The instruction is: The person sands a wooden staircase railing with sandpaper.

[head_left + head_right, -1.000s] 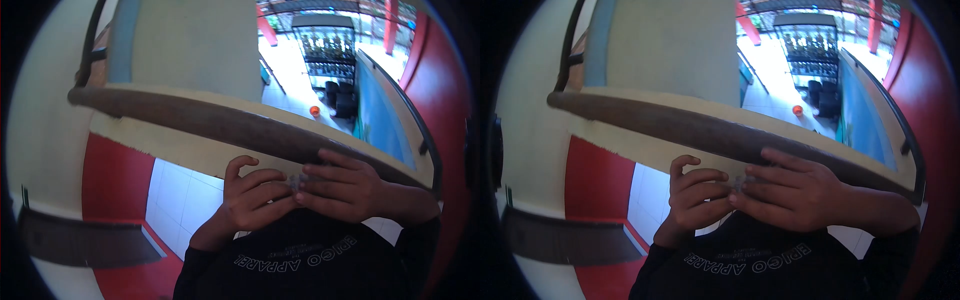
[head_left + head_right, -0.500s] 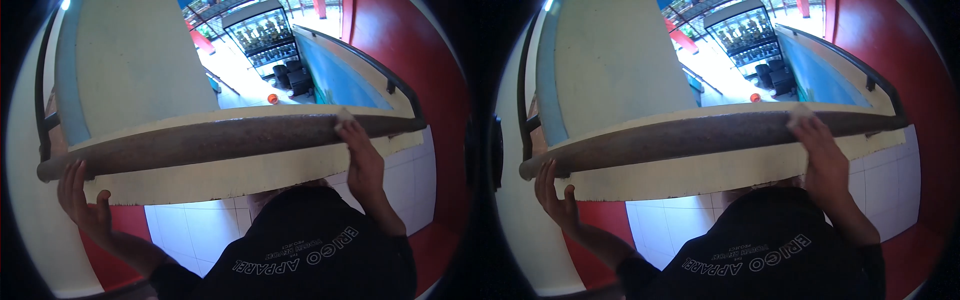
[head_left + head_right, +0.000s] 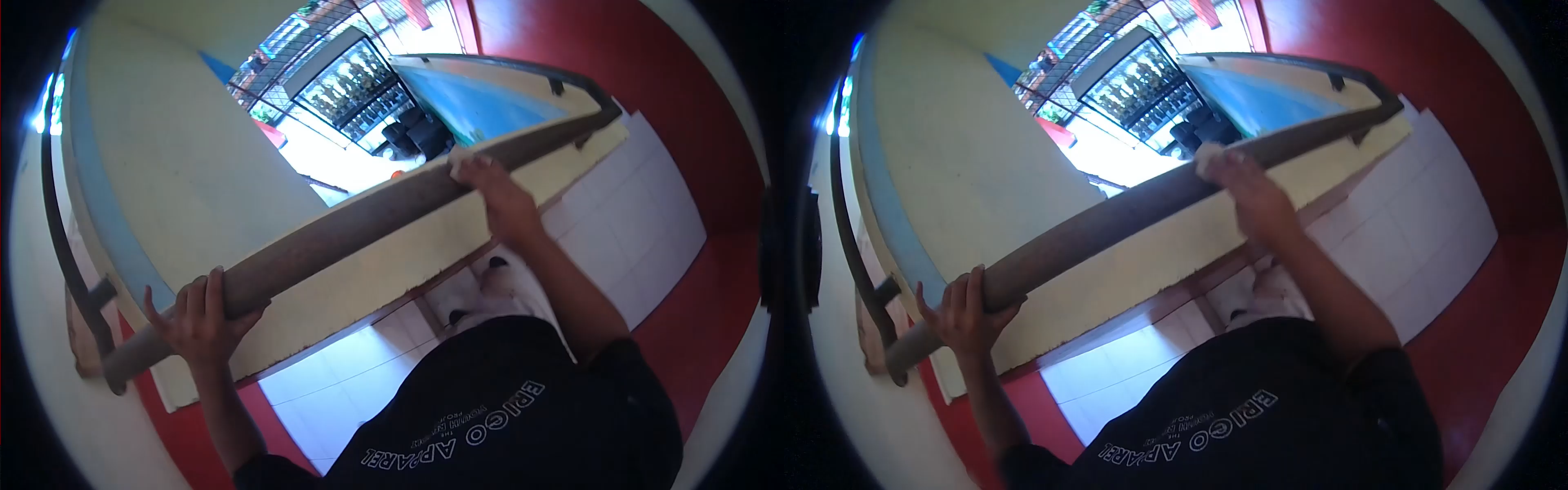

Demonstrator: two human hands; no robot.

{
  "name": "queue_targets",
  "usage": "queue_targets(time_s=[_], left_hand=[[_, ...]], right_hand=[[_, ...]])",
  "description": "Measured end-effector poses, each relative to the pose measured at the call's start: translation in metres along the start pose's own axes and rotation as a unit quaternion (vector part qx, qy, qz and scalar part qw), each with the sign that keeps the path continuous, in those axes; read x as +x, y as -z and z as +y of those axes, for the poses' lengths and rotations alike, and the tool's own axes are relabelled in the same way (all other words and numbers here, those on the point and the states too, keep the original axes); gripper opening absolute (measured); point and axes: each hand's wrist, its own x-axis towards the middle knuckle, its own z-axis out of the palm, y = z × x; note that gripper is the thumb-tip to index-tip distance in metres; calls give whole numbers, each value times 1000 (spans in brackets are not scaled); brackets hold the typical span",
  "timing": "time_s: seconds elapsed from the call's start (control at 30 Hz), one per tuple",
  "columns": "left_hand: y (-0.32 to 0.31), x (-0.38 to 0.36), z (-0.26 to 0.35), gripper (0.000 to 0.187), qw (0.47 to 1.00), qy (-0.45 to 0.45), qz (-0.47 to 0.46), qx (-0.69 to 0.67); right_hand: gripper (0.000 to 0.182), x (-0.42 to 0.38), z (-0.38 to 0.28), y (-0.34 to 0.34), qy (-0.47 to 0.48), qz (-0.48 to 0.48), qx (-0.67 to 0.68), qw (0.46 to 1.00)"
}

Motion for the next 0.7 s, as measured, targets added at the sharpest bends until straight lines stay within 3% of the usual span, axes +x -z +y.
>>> queue_targets(time_s=[0.07, 0.17, 0.27, 0.33, 0.43, 0.47, 0.6, 0.7], left_hand=[[2, 0, 2, 71, 1000, 5, -20, -1], [0, 0, 2, 71, 1000, 23, -12, -1], [0, -5, 1, 71, 1000, 20, -18, 1], [-1, 0, -3, 71, 999, 25, -23, 0], [1, -3, -6, 72, 998, 29, -50, -7], [2, -4, -7, 73, 998, 32, -59, -4], [3, -2, -3, 75, 995, 33, -94, -6], [1, -5, -5, 75, 995, 30, -94, -17]], right_hand=[[51, -4, 39, -7, -39, 45, 63, 996], [53, 2, 8, 3, -107, 51, 50, 992], [47, -6, -34, -2, 5, 14, 8, 1000], [47, -3, -26, -2, 57, 12, -14, 998], [47, -2, 9, -3, -99, 68, 28, 992], [47, -2, 9, -2, -108, 52, -5, 993], [43, -8, -26, 6, 56, -15, -3, 998], [44, -7, 10, 11, -150, -1, 3, 989]])
